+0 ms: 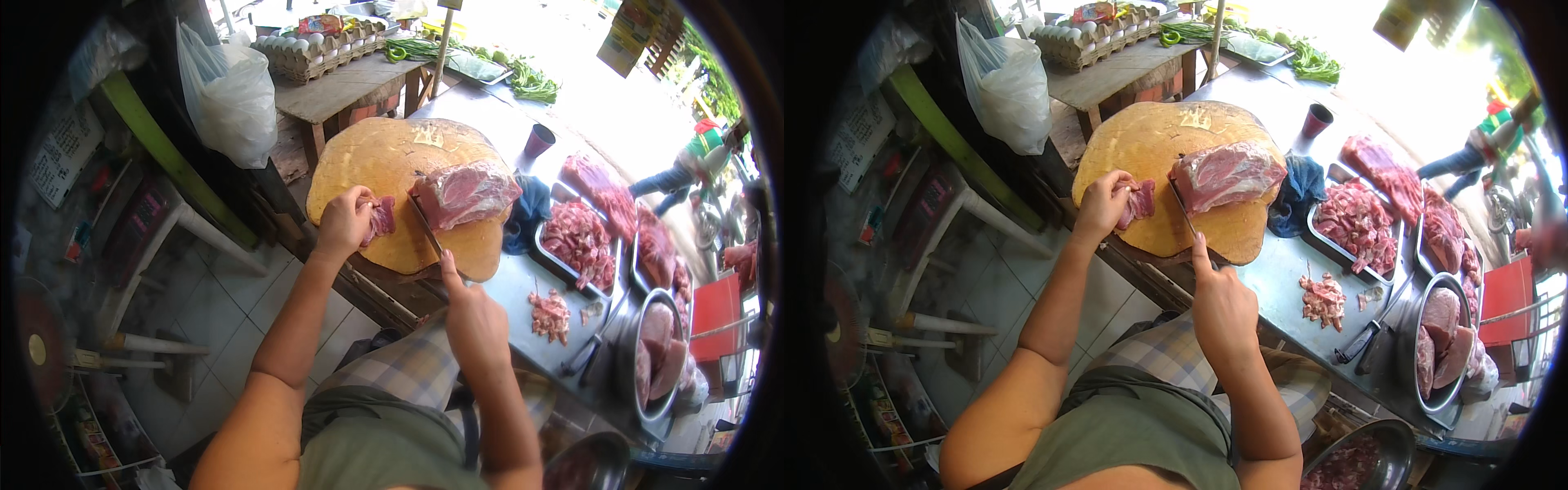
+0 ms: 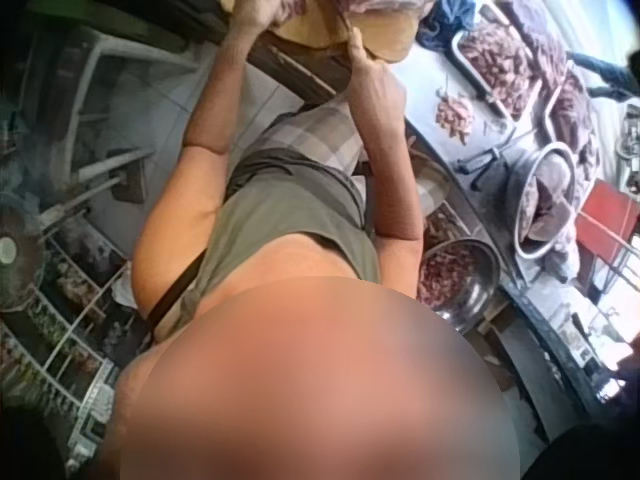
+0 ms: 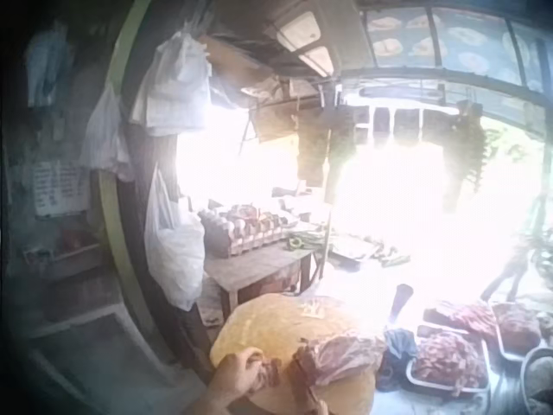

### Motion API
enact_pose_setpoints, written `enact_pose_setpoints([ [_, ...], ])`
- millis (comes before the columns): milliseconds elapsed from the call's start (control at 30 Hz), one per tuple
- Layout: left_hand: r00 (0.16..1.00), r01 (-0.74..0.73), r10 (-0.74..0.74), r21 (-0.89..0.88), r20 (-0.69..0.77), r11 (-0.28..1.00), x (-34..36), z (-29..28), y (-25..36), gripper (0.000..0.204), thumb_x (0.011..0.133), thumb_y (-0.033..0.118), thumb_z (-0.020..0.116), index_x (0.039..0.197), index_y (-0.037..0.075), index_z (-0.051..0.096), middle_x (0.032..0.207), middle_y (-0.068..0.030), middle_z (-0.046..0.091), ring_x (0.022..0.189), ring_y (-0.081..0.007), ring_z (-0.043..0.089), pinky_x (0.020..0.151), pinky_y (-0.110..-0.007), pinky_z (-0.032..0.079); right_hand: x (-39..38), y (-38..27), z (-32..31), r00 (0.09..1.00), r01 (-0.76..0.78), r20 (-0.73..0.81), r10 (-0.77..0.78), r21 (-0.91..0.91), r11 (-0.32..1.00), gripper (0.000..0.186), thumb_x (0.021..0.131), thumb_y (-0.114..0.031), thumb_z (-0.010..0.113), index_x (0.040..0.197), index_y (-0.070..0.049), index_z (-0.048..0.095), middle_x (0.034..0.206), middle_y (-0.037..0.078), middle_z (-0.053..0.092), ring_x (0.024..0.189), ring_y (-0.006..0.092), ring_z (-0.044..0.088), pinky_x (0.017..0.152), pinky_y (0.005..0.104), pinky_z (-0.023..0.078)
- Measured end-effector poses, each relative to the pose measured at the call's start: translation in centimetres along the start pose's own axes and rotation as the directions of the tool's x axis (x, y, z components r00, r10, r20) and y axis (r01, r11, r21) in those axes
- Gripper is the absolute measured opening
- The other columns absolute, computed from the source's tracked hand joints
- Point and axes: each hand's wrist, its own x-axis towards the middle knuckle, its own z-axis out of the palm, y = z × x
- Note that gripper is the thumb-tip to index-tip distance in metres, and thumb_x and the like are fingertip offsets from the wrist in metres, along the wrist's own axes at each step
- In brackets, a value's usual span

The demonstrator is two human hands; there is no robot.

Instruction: The person uses a knife to cut a large piece of raw meat on a wooden cutting board into smaller pieces. The person repeatedly slices the meat and places the cut pieces onto a metal tray.

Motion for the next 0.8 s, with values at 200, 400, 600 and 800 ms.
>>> enact_pose_setpoints([
  [200,0.988,-0.075,0.051,0.169,0.145,0.983,-1.8,-2.3,1.1,0.040,0.086,0.008,0.066,0.124,-0.004,0.064,0.111,-0.0244,0.072,0.105,-0.0398,0.070,0.093,-0.045,0.053,5.1,-1.2,1.8,0.997,0.033,-0.074,-0.023,0.129,0.991,0.070,0.090,-0.001,0.053,0.158,-0.013,0.042,0.092,0.025,0.071,0.081,0.0395,0.072,0.076,0.0481,0.058],
  [400,0.929,-0.359,0.369,0.281,0.019,0.890,-1.8,-2.2,1.2,0.035,0.083,0.008,0.068,0.115,-0.005,0.067,0.110,-0.0243,0.069,0.111,-0.0419,0.063,0.097,-0.048,0.049,3.1,-1.3,1.4,0.997,0.021,-0.075,0.007,0.373,0.928,0.066,0.094,-0.002,0.052,0.158,-0.009,0.040,0.091,0.028,0.069,0.085,0.0437,0.070,0.079,0.0518,0.054],
  [600,0.951,-0.299,0.267,0.239,0.158,0.924,-1.4,-2.0,1.7,0.025,0.081,0.005,0.074,0.104,-0.004,0.067,0.102,-0.0208,0.068,0.104,-0.0396,0.061,0.093,-0.047,0.049,2.1,-3.2,1.5,0.997,0.073,0.000,-0.078,0.342,0.937,0.077,0.087,0.004,0.053,0.161,-0.004,0.033,0.087,0.027,0.068,0.080,0.0426,0.071,0.076,0.0500,0.057],
  [800,0.922,-0.383,0.366,0.167,0.126,0.908,-1.2,-1.8,2.1,0.014,0.080,0.001,0.073,0.091,-0.002,0.064,0.096,-0.0192,0.067,0.100,-0.0400,0.060,0.090,-0.047,0.049,1.7,-3.9,1.5,0.996,0.003,0.079,-0.031,0.333,0.943,0.066,0.096,-0.003,0.053,0.159,-0.006,0.036,0.088,0.027,0.069,0.080,0.0423,0.069,0.077,0.0506,0.055],
])
